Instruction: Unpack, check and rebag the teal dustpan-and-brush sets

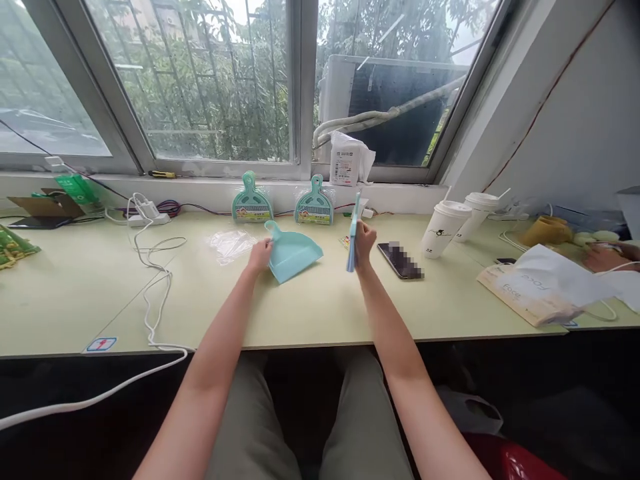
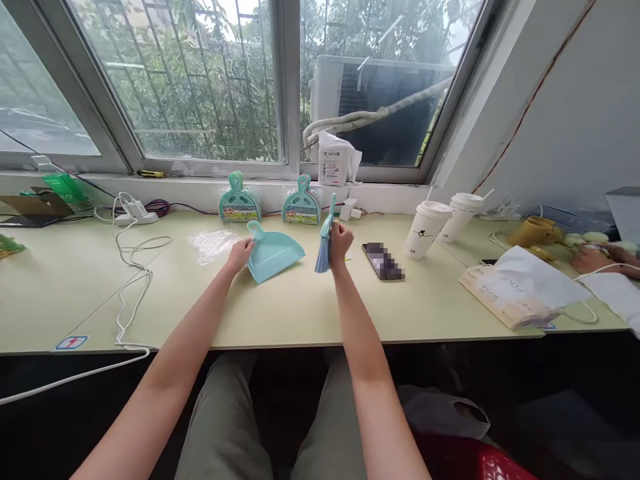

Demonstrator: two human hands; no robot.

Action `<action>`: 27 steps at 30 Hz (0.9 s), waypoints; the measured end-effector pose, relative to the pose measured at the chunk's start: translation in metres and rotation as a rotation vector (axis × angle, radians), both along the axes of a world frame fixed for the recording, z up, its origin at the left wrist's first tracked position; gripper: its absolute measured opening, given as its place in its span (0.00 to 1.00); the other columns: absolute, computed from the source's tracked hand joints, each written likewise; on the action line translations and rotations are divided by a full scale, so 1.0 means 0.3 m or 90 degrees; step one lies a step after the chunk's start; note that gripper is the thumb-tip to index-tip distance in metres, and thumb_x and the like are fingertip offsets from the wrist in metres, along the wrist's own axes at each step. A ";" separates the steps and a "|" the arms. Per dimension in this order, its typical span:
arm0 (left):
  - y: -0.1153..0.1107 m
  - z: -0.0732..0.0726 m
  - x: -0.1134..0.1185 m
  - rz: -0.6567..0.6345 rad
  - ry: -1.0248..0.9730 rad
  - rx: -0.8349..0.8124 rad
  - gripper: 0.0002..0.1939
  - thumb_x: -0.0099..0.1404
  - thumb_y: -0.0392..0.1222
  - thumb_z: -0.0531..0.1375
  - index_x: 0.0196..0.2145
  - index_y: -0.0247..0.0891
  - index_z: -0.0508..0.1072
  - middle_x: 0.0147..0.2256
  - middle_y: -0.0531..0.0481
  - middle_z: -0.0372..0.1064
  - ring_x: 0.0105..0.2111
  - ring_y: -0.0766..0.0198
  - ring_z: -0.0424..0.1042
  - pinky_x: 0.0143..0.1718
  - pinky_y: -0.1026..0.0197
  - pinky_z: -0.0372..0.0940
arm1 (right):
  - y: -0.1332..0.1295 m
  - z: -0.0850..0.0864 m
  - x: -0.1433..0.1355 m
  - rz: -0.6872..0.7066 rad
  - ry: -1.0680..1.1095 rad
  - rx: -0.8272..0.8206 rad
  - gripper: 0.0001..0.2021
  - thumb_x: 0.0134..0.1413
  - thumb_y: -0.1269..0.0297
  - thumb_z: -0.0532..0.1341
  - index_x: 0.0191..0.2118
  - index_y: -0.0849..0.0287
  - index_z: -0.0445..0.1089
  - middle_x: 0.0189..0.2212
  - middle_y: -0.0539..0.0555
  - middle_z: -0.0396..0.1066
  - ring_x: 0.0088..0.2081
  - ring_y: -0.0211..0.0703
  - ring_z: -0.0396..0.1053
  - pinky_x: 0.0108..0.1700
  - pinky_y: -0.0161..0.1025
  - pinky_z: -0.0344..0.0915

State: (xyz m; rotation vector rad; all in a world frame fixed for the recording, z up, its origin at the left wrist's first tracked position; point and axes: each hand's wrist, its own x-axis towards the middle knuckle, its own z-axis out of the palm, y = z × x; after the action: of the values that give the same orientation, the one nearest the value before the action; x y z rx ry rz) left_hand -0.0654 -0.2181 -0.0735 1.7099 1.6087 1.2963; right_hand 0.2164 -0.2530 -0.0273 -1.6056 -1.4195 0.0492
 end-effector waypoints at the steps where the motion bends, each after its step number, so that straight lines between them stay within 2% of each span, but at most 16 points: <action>1: 0.003 -0.002 -0.025 0.012 0.016 0.002 0.09 0.59 0.42 0.58 0.23 0.40 0.71 0.24 0.48 0.67 0.36 0.52 0.67 0.39 0.57 0.57 | 0.003 -0.004 0.030 -0.022 -0.034 -0.004 0.29 0.67 0.59 0.39 0.33 0.64 0.76 0.27 0.59 0.74 0.30 0.44 0.68 0.32 0.35 0.56; 3: -0.002 -0.005 -0.055 0.022 0.060 -0.010 0.06 0.57 0.42 0.60 0.24 0.42 0.73 0.26 0.47 0.69 0.38 0.50 0.68 0.40 0.56 0.57 | 0.012 -0.032 0.072 -0.048 -0.137 -0.052 0.24 0.66 0.59 0.45 0.32 0.63 0.76 0.30 0.60 0.75 0.34 0.47 0.70 0.35 0.36 0.58; 5: -0.013 -0.010 -0.059 0.020 0.120 -0.017 0.06 0.54 0.43 0.63 0.22 0.42 0.73 0.28 0.45 0.71 0.40 0.48 0.68 0.41 0.55 0.57 | 0.024 -0.076 0.082 -0.033 -0.238 -0.135 0.20 0.65 0.61 0.49 0.35 0.63 0.77 0.34 0.63 0.76 0.38 0.49 0.71 0.39 0.37 0.59; 9: -0.029 -0.019 -0.039 0.042 0.187 0.020 0.13 0.55 0.47 0.63 0.18 0.41 0.68 0.28 0.42 0.71 0.42 0.45 0.69 0.46 0.52 0.57 | 0.044 -0.143 0.035 0.003 -0.364 -0.259 0.18 0.64 0.65 0.49 0.43 0.66 0.76 0.45 0.69 0.73 0.50 0.54 0.66 0.48 0.43 0.59; 13: -0.031 -0.015 -0.030 0.055 0.225 0.027 0.16 0.57 0.49 0.62 0.17 0.41 0.65 0.26 0.41 0.70 0.41 0.44 0.70 0.46 0.50 0.57 | 0.038 -0.140 -0.018 -0.009 -0.392 -0.295 0.17 0.60 0.58 0.56 0.44 0.66 0.74 0.47 0.70 0.71 0.53 0.60 0.62 0.53 0.54 0.54; 17: -0.033 -0.008 -0.029 0.030 0.236 0.027 0.15 0.55 0.44 0.61 0.15 0.41 0.64 0.24 0.42 0.67 0.39 0.43 0.70 0.43 0.51 0.56 | 0.027 -0.122 -0.031 -0.029 -0.372 -0.343 0.15 0.52 0.60 0.62 0.42 0.65 0.74 0.46 0.69 0.71 0.53 0.60 0.62 0.53 0.54 0.51; 20: -0.036 -0.008 -0.031 0.015 0.262 0.008 0.14 0.56 0.44 0.59 0.17 0.41 0.62 0.24 0.43 0.67 0.35 0.49 0.69 0.37 0.56 0.55 | 0.033 -0.114 0.001 -0.044 -0.304 -0.327 0.12 0.50 0.62 0.62 0.39 0.64 0.74 0.44 0.66 0.71 0.52 0.58 0.62 0.52 0.52 0.52; 23: -0.040 -0.010 -0.024 -0.046 0.319 -0.047 0.14 0.60 0.44 0.55 0.19 0.40 0.60 0.24 0.47 0.65 0.29 0.57 0.66 0.31 0.59 0.53 | 0.040 -0.098 0.042 -0.037 -0.195 -0.256 0.12 0.53 0.58 0.59 0.39 0.60 0.73 0.45 0.61 0.70 0.51 0.55 0.63 0.50 0.49 0.54; 25: -0.044 -0.012 -0.002 -0.097 0.324 -0.066 0.15 0.62 0.45 0.53 0.19 0.40 0.60 0.23 0.49 0.65 0.27 0.60 0.64 0.29 0.60 0.52 | 0.037 -0.085 0.042 -0.006 -0.175 -0.209 0.13 0.55 0.56 0.58 0.40 0.59 0.73 0.45 0.59 0.70 0.50 0.52 0.64 0.51 0.49 0.55; 27: -0.052 -0.012 0.035 -0.163 0.269 -0.083 0.17 0.64 0.47 0.52 0.20 0.39 0.61 0.23 0.49 0.66 0.24 0.62 0.64 0.28 0.61 0.54 | 0.026 -0.077 0.003 0.066 -0.228 -0.191 0.12 0.57 0.56 0.58 0.40 0.58 0.73 0.46 0.59 0.70 0.51 0.52 0.63 0.51 0.48 0.55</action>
State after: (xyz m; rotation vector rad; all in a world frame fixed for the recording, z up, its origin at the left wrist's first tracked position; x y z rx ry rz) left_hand -0.0549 -0.2337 -0.0772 2.1219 1.5784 0.7258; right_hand 0.2172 -0.2452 -0.0504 -1.8485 -1.8404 0.0379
